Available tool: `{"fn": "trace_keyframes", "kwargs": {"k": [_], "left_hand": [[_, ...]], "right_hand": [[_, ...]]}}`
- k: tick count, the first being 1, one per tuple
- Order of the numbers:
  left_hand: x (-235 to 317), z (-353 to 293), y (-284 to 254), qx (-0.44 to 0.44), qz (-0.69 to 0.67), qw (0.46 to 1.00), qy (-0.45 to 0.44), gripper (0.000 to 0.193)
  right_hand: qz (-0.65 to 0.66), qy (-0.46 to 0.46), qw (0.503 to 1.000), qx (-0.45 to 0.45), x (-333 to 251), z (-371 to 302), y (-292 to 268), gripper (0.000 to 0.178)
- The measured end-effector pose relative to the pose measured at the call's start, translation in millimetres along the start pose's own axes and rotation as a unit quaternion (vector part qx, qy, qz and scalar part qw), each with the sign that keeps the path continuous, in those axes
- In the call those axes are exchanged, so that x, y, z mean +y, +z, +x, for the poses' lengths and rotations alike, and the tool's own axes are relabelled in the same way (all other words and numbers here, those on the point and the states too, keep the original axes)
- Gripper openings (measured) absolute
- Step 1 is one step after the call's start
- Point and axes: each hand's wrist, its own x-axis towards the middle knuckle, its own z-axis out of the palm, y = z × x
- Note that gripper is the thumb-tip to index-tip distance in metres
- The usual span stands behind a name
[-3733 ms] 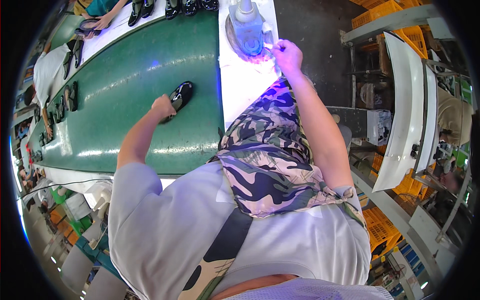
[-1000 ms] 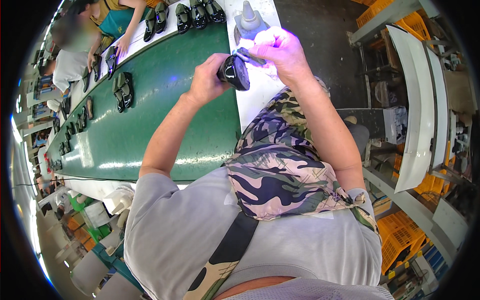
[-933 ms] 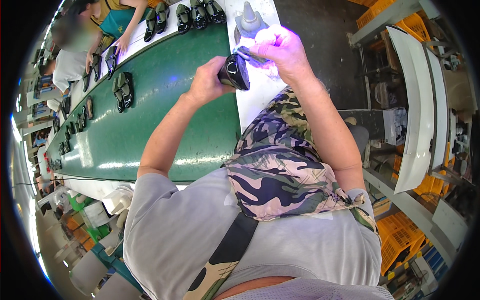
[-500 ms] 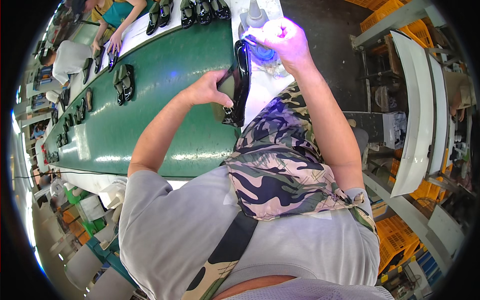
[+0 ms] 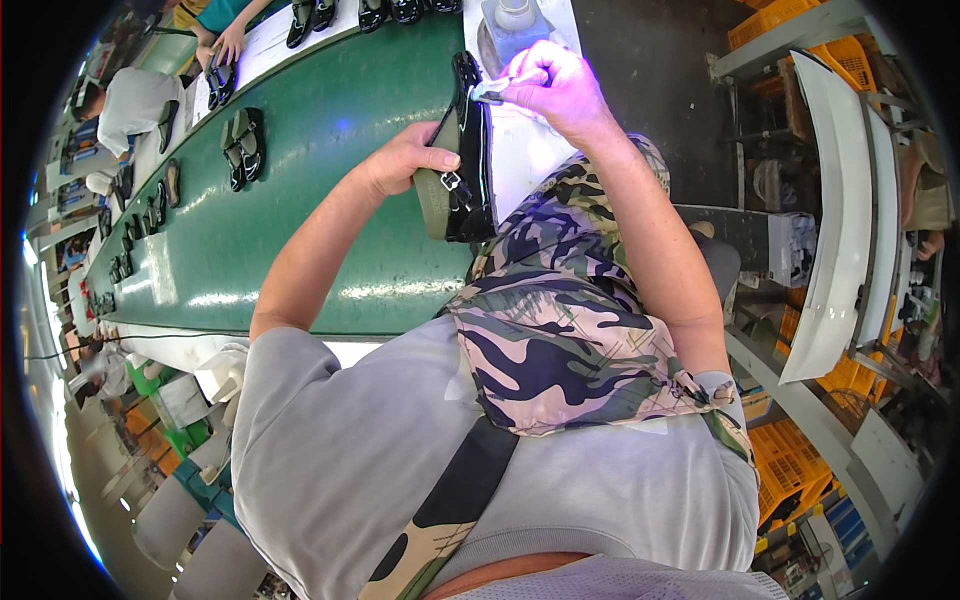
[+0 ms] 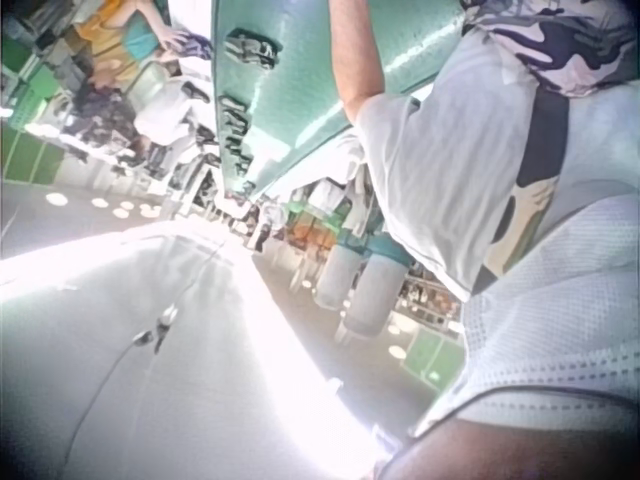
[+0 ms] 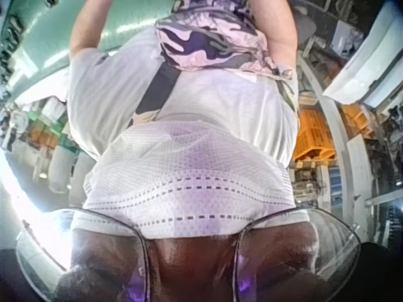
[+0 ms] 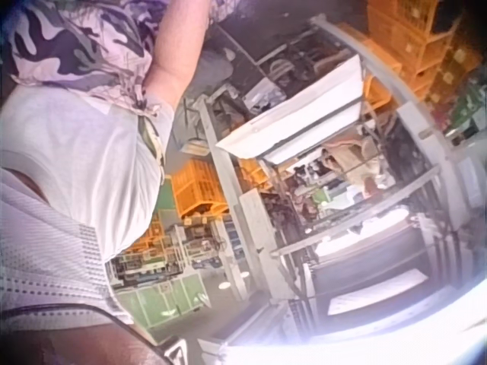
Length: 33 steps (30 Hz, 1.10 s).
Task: The recorder applies glue or adhesive to the soles or upper components of shoes using a small brush or applicator as part of an assembly line process.
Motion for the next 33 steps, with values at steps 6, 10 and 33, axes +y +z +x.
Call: {"fn": "trace_keyframes", "kwargs": {"k": [6,10,33], "left_hand": [[-1.3,1.9,-1.9,0.017,-0.087,0.996,-0.005,0.061],[-5.3,7.5,-11.7,0.033,-0.139,0.990,0.017,0.054],[-38.3,25.3,-16.0,0.142,-0.356,0.908,0.170,0.042]], "right_hand": [[-0.097,0.064,0.993,-0.038,10.4,-14.6,2.7,0.024],[-0.089,0.104,0.989,-0.047,6.8,-23.1,7.2,0.024],[0.087,0.064,0.994,0.020,13.9,-37.9,-32.6,0.025]]}}
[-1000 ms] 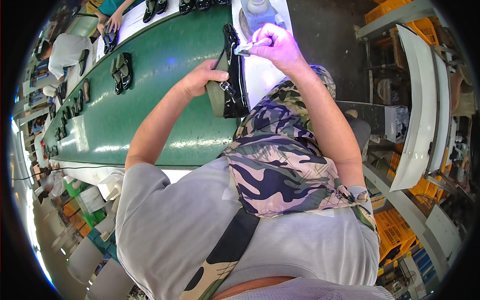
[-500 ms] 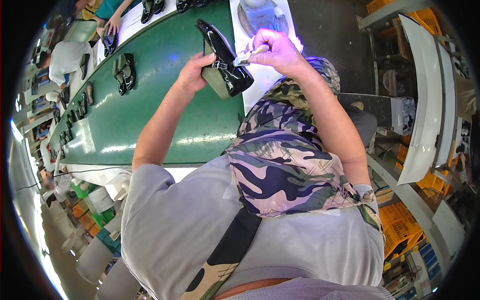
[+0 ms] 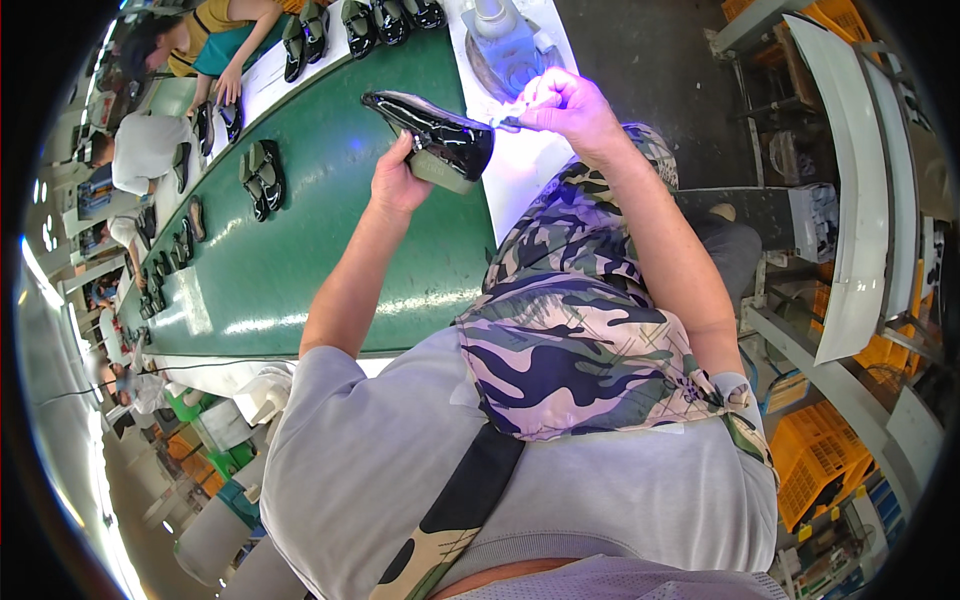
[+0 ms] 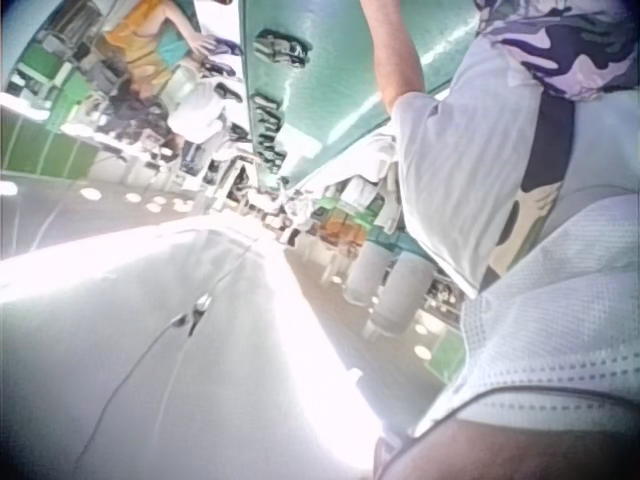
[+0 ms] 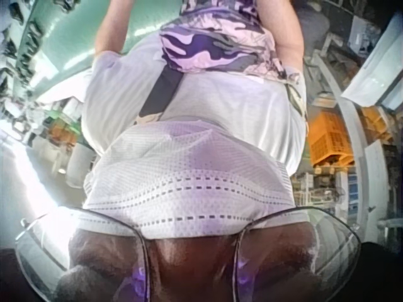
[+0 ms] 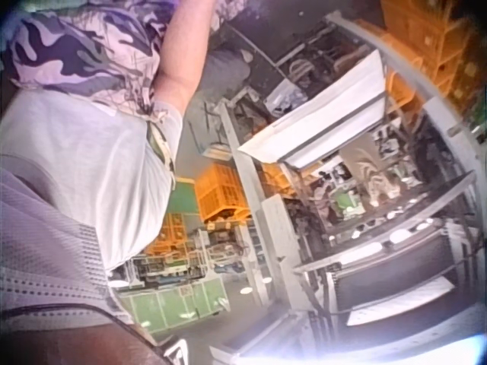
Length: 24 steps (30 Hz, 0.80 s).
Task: The recorder applies glue or adhesive to the soles or upper components of shoes using a small brush or applicator as part of an assembly line process.
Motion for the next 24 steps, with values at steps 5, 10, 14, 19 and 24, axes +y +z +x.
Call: {"fn": "trace_keyframes", "kwargs": {"k": [5,10,14,19,24], "left_hand": [[-11.1,1.8,8.4,-0.019,-0.037,0.998,0.045,0.046],[-18.3,6.7,22.0,-0.038,-0.032,0.998,0.041,0.047],[-20.7,10.1,35.0,-0.008,-0.009,0.998,0.065,0.045],[-20.5,18.0,59.3,-0.039,0.065,0.987,0.144,0.042],[-24.4,34.7,96.9,-0.074,0.228,0.938,0.251,0.048]], "right_hand": [[0.079,0.026,0.994,0.078,8.9,2.0,5.1,0.024],[0.091,0.048,0.986,0.135,2.0,-3.8,8.4,0.022],[0.090,0.079,0.972,0.202,-3.1,-13.9,2.6,0.020],[0.104,0.072,0.959,0.255,-5.2,-21.9,-13.5,0.020],[0.096,0.065,0.943,0.312,-28.7,-36.9,-24.6,0.021]]}}
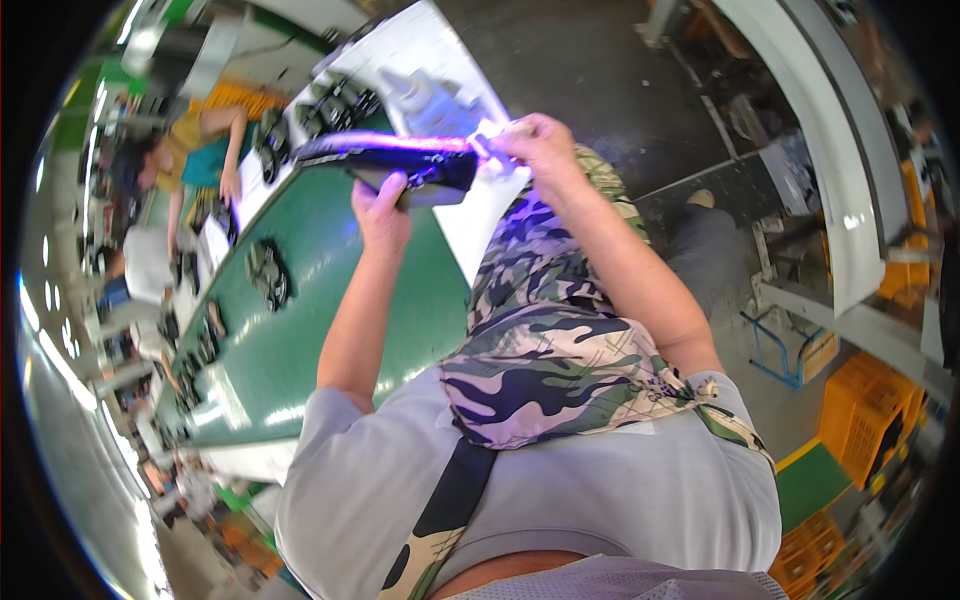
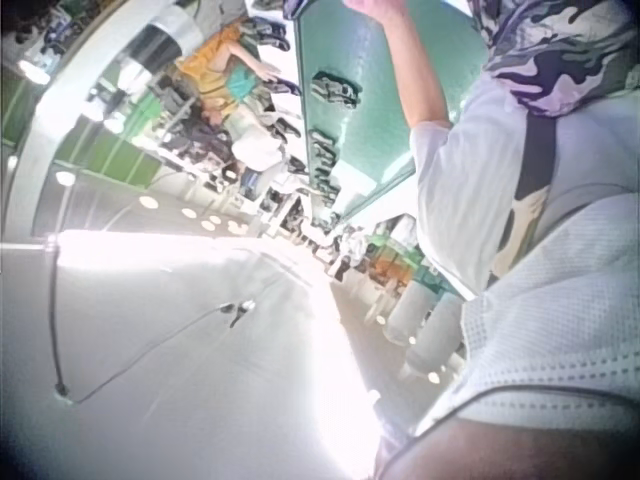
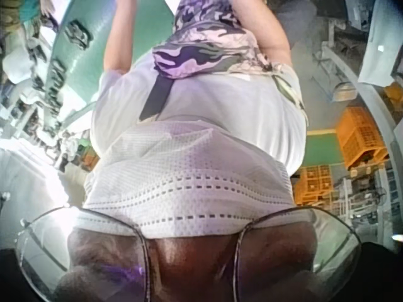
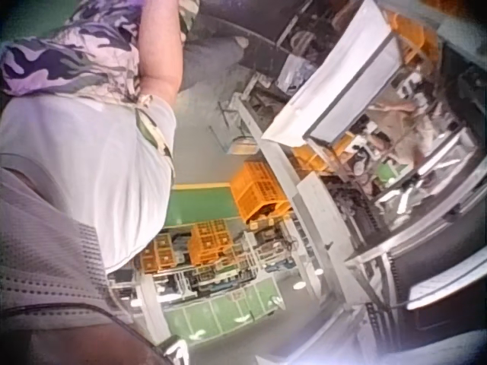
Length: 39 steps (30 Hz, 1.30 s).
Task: The recorder applies glue or adhesive to the soles or upper components of shoes using a small brush or applicator as part of an assembly line process.
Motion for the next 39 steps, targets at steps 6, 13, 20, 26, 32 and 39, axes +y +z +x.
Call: {"fn": "trace_keyframes", "kwargs": {"k": [6,13,20,26,32,39], "left_hand": [[0.5,14.2,66.6,-0.098,0.069,0.992,0.044,0.060],[-33.4,50.8,158.2,-0.170,0.098,0.975,-0.105,0.050],[-70.8,63.1,255.6,-0.207,0.096,0.950,-0.212,0.033],[-65.1,56.4,339.7,-0.235,0.056,0.945,-0.220,0.028],[4.1,48.5,435.4,-0.298,0.025,0.950,-0.094,0.033],[150.9,58.5,541.2,-0.376,0.024,0.901,0.217,0.042]], "right_hand": [[0.046,-0.055,0.996,0.048,-9.5,1.9,-29.5,0.020],[0.233,-0.096,0.955,0.158,-71.9,-25.5,-142.3,0.019],[0.285,-0.056,0.906,0.309,-5.6,-50.3,-274.2,0.018],[0.261,-0.026,0.919,0.293,36.3,-65.2,-315.0,0.017],[0.237,-0.045,0.925,0.293,35.5,-61.0,-325.3,0.018],[0.217,-0.073,0.931,0.285,43.5,-54.6,-324.7,0.018]]}}
